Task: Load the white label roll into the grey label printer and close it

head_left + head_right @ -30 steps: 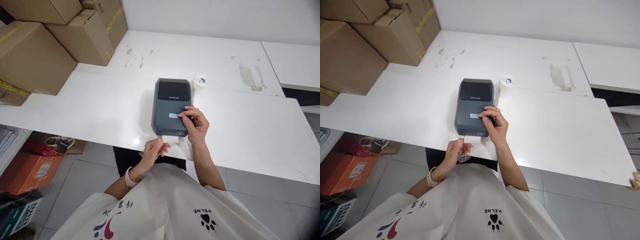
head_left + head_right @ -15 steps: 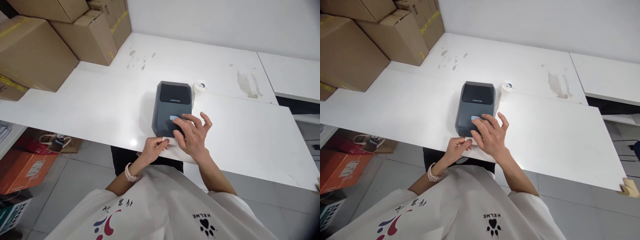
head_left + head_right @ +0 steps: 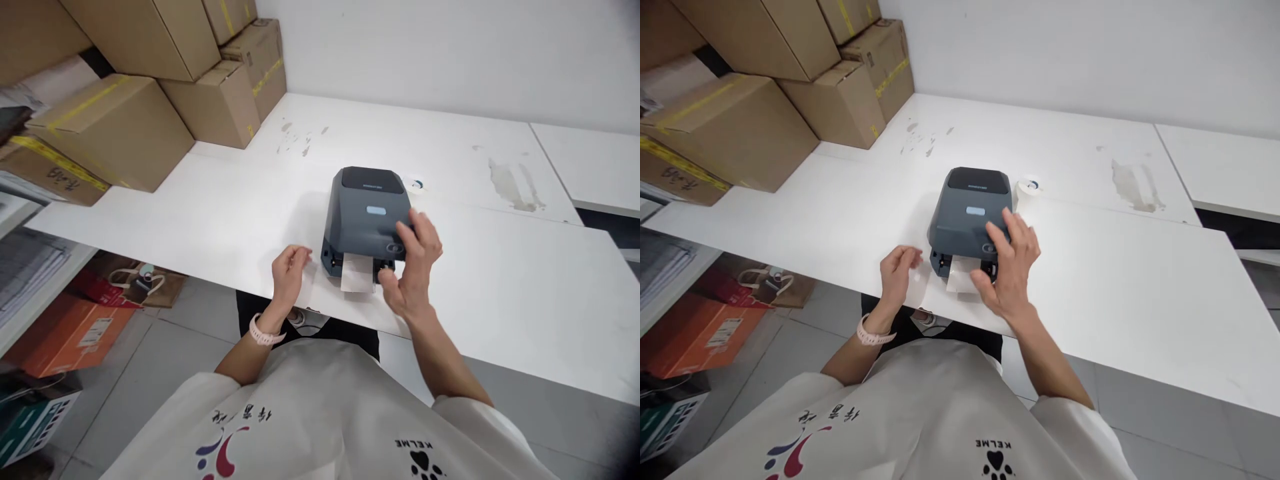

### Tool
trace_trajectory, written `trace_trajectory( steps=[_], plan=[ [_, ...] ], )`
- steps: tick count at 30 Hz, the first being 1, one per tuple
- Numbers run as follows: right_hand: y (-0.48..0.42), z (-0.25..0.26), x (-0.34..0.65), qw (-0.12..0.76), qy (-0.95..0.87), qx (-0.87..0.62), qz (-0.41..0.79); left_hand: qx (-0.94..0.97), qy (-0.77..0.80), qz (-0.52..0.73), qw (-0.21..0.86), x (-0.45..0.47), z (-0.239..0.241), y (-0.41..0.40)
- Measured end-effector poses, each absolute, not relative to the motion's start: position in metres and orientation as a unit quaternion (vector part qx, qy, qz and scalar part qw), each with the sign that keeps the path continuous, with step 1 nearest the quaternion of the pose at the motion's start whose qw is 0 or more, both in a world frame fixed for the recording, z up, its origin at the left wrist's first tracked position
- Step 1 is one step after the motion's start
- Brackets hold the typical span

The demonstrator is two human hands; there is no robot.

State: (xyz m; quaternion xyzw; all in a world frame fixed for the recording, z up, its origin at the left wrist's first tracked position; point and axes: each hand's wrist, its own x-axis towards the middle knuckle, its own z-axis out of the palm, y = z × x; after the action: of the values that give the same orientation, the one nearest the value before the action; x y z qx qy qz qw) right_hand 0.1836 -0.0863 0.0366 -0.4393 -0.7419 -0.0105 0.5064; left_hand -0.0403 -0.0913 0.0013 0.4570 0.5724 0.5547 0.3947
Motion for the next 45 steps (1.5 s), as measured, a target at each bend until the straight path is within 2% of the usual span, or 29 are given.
trace_trajectory(
  steps=[2, 7, 10, 14, 17, 19, 24, 26, 28, 31, 35, 39, 43, 45],
  plan=[
    [-0.069, 0.06, 0.187, 0.506, -0.751, -0.424, -0.014, 0.49, 0.579, 0.528, 0.381, -0.038, 0.007, -0.066],
    [0.012, 0.128, 0.192, 0.532, -0.747, -0.398, -0.012, 0.51, 0.547, 0.456, 0.484, -0.014, 0.01, -0.007],
    [0.058, 0.158, 0.192, 0.524, -0.74, -0.421, 0.022, 0.518, 0.553, 0.44, 0.482, -0.004, 0.004, 0.013],
    [0.078, 0.167, 0.19, 0.499, -0.73, -0.464, -0.047, 0.544, 0.562, 0.425, 0.457, -0.003, 0.001, 0.02],
    [0.07, 0.142, 0.19, 0.47, -0.763, -0.438, -0.073, 0.553, 0.567, 0.425, 0.438, -0.004, 0.005, 0.018],
    [0.063, 0.116, 0.19, 0.38, -0.813, -0.44, -0.03, 0.571, 0.567, 0.423, 0.417, -0.005, 0.009, 0.018],
    [0.058, 0.063, 0.178, 0.023, -0.879, -0.471, 0.067, 0.592, 0.58, 0.414, 0.376, -0.005, 0.013, 0.018],
    [0.059, 0.056, 0.17, -0.048, -0.884, -0.455, 0.09, 0.584, 0.581, 0.425, 0.377, -0.005, 0.011, 0.018],
    [0.063, 0.058, 0.164, -0.064, -0.895, -0.423, 0.125, 0.579, 0.573, 0.436, 0.383, -0.004, 0.007, 0.019],
    [0.068, 0.074, 0.172, -0.029, -0.906, -0.338, 0.252, 0.57, 0.562, 0.45, 0.395, -0.004, 0.0, 0.022],
    [0.05, 0.105, 0.229, 0.099, -0.867, -0.281, 0.4, 0.555, 0.552, 0.465, 0.414, -0.005, -0.008, 0.024],
    [0.01, 0.106, 0.307, 0.237, -0.809, -0.342, 0.416, 0.537, 0.544, 0.482, 0.427, -0.005, -0.011, 0.023],
    [-0.006, 0.061, 0.35, 0.371, -0.711, -0.468, 0.372, 0.517, 0.543, 0.502, 0.432, -0.003, -0.014, 0.023],
    [0.001, 0.034, 0.355, 0.406, -0.669, -0.512, 0.355, 0.51, 0.541, 0.509, 0.433, -0.002, -0.015, 0.024]
  ],
)
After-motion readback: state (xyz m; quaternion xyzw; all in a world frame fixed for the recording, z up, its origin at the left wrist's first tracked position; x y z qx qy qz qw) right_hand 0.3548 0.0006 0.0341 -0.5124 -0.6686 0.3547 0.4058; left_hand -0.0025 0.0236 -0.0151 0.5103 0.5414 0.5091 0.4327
